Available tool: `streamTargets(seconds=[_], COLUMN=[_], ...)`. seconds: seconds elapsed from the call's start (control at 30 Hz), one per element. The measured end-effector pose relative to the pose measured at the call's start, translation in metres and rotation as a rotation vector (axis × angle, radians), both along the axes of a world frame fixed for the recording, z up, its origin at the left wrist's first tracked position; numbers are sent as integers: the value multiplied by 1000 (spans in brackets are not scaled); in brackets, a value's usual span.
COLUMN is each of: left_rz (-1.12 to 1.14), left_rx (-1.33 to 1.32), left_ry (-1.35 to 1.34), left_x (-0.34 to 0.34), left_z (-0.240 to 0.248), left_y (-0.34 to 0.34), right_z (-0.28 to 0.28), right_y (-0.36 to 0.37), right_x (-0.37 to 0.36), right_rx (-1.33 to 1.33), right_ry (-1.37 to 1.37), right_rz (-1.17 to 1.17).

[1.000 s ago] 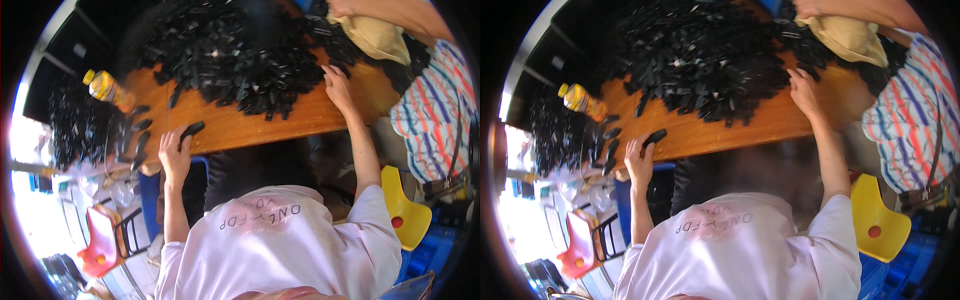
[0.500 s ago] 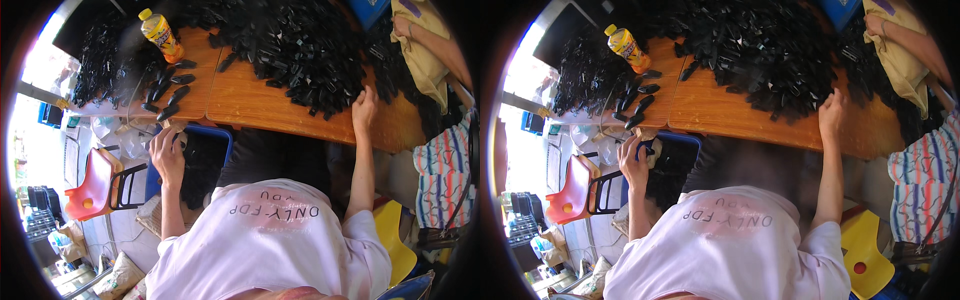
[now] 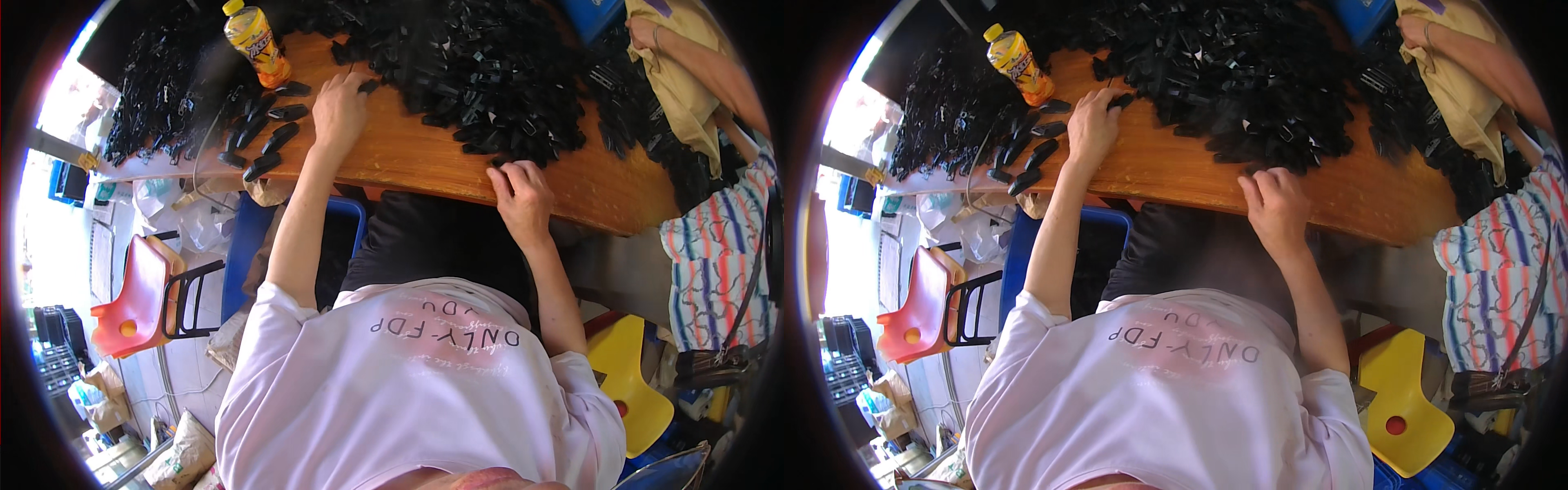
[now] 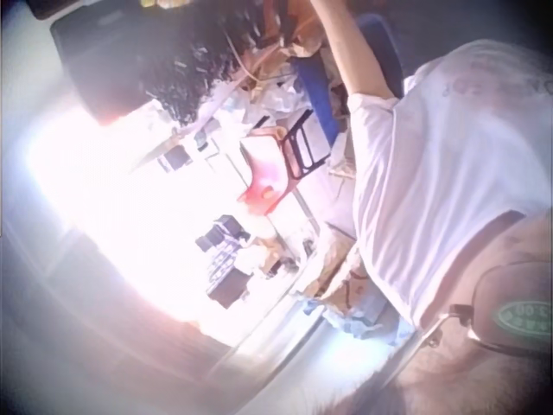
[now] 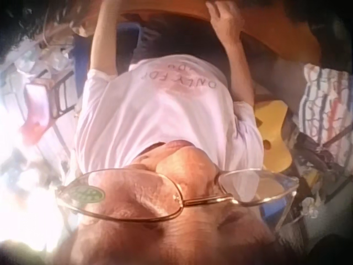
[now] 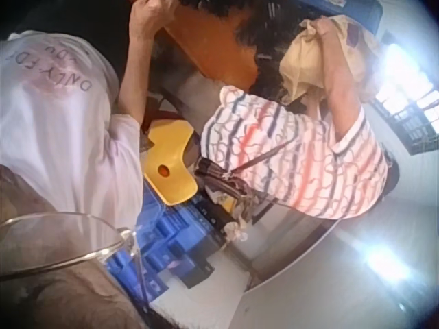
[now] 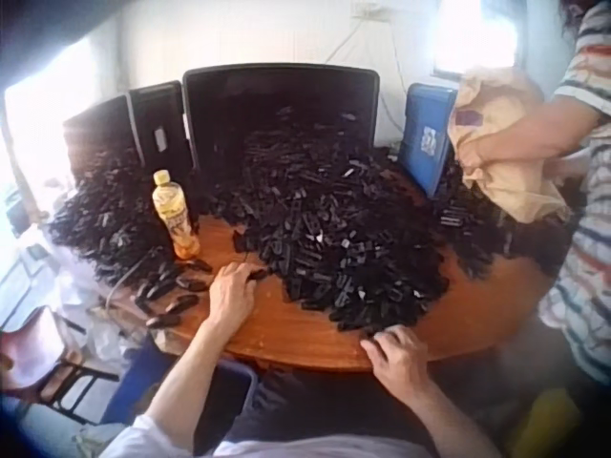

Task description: The person repeatedly fits plastic pieces together by hand to assemble components and places the assembled parts into a blue bin.

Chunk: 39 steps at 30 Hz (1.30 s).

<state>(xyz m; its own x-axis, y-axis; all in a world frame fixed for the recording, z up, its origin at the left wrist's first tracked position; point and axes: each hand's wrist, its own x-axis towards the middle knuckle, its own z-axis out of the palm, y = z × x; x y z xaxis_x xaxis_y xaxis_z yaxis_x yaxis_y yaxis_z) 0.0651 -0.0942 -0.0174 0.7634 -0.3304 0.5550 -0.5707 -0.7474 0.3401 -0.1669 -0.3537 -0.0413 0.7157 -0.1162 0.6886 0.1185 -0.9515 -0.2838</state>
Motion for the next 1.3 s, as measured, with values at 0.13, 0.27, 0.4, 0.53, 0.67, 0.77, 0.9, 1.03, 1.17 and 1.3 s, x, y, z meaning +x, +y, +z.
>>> streamTargets(seconds=[0.13, 0.27, 0.4, 0.53, 0.67, 0.77, 0.9, 1.03, 1.17, 1.3], left_rz=[-170, -215, -236, -258, -278, -310, -308, -274, -315, -331], left_rx=[-100, -213, -300, -359, -327, -327, -296, -259, -293, -277], left_ry=[21, 159, 226, 259, 287, 298, 295, 373, 361, 367], left_x=[-44, -84, -92, -87, -86, -84, -82, -80, -75, -73], left_z=[-1, -3, -1, -1, -4, -4, -3, -1, -6, -2], left_y=[3, 14, 20, 23, 26, 26, 27, 25, 26, 27], right_z=[-11, 6, 9, 4, 12, 14, 7, 7, 6, 3], right_y=[-7, 3, 4, 11, 21, 18, 18, 43, 47, 47], right_x=[5, 10, 13, 9, 11, 16, 25, 40, 51, 52], right_rx=[21, 60, -98, -181, -100, -75, -57, 53, 154, 127], right_ry=[80, -61, 45, 26, 127, 115, 81, 92, 176, 88], right_rz=[-80, -24, 86, 87, 60, 117, 277, 394, 357, 247])
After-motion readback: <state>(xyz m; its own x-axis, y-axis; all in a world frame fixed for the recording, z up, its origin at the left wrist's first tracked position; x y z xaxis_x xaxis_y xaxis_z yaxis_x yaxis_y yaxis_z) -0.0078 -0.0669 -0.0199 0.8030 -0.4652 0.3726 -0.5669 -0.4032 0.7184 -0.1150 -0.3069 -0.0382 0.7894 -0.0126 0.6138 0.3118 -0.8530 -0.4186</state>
